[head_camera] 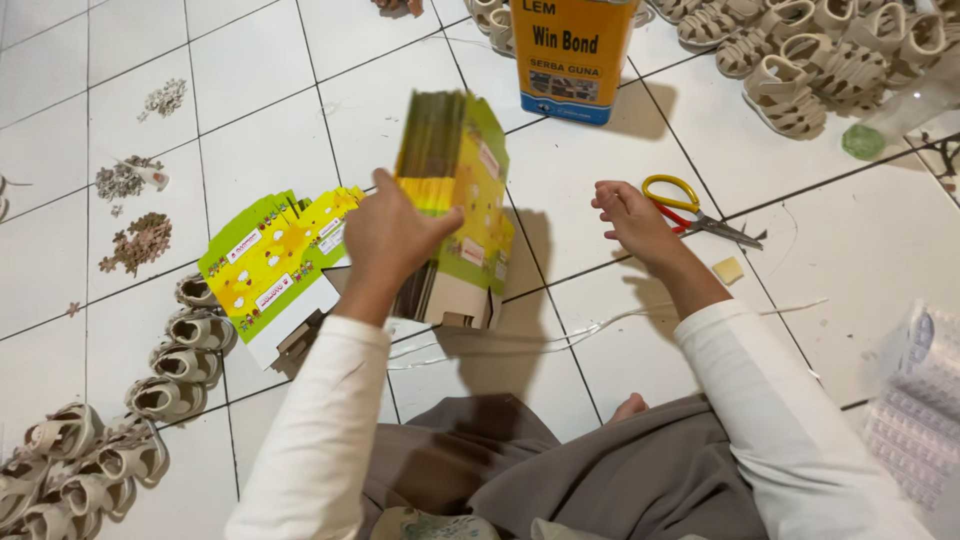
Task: The person gathers flat cardboard shoe boxes, stacks them, and ties the stacks together with white string. The person also moves a tool tray and a glue container aside to clear the workspace.
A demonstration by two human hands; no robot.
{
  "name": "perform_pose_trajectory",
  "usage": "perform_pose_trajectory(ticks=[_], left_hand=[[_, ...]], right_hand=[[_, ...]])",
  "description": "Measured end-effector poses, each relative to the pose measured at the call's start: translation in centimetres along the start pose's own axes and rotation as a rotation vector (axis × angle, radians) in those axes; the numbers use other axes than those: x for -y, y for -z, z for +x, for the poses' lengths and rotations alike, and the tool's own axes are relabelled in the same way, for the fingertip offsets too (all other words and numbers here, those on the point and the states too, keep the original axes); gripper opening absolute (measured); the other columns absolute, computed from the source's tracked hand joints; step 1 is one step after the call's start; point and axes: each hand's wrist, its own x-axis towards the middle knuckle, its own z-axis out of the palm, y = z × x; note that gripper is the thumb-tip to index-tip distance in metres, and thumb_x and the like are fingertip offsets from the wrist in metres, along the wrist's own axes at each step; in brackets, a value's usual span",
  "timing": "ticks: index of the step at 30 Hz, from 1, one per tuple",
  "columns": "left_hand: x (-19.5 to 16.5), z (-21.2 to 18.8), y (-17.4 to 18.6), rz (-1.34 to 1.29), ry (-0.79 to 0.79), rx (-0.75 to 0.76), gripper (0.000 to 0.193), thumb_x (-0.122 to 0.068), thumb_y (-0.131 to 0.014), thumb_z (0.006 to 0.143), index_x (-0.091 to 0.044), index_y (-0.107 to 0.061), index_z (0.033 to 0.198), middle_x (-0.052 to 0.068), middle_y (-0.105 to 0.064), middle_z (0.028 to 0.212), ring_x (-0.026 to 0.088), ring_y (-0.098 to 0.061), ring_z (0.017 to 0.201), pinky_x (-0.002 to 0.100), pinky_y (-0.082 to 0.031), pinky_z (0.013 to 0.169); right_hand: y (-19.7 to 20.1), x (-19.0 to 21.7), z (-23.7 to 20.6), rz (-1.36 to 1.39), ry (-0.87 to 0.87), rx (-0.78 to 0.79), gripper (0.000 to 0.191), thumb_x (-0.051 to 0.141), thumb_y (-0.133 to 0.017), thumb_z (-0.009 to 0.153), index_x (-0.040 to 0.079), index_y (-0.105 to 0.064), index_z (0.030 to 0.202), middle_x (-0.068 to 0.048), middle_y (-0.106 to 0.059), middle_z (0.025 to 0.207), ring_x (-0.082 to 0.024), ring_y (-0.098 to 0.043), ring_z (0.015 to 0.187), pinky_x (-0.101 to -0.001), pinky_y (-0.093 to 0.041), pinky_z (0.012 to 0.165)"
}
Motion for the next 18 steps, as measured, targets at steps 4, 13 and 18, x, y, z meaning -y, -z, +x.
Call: perform_pose_trajectory(ticks=[4,13,18], left_hand=[[-4.6,0.8,-2.0,0.011,-0.035,0.017,0.096,-0.066,-0.082,0.063,0.007,-0.05,0.117,0.021,-0.073,0.084,0.039,-0.073,0.076,0.047,-0.059,0.067],[-6.8,0.4,-3.0,-0.114,0.132,0.067,0.097,-0.066,-0.08,0.066,0.007,-0.049,0.123,0.024,-0.071,0.1,0.04,-0.072,0.091,0.045,-0.059,0.079],[-6.8,-0.5,-3.1,-0.176,0.204,0.087,0.106,-0.073,-0.076,0.066,0.007,-0.046,0.129,0.027,-0.067,0.114,0.042,-0.07,0.101,0.047,-0.058,0.083]], right_hand=[[0.3,2.8,-2.8,0.034,0.041,0.002,0.056,0.048,-0.049,0.102,0.006,-0.053,0.139,-0.006,-0.063,0.125,-0.017,-0.06,0.115,-0.0348,-0.057,0.091],[-4.8,6.3,-7.5,0.075,0.359,0.026,0.041,0.017,-0.066,0.099,0.003,-0.058,0.138,-0.01,-0.065,0.126,-0.018,-0.063,0.115,-0.0338,-0.058,0.095],[-9.7,8.4,-8.4,0.038,0.537,0.004,0.056,0.008,-0.067,0.096,0.006,-0.045,0.148,-0.012,-0.059,0.136,-0.021,-0.059,0.122,-0.0354,-0.056,0.098]])
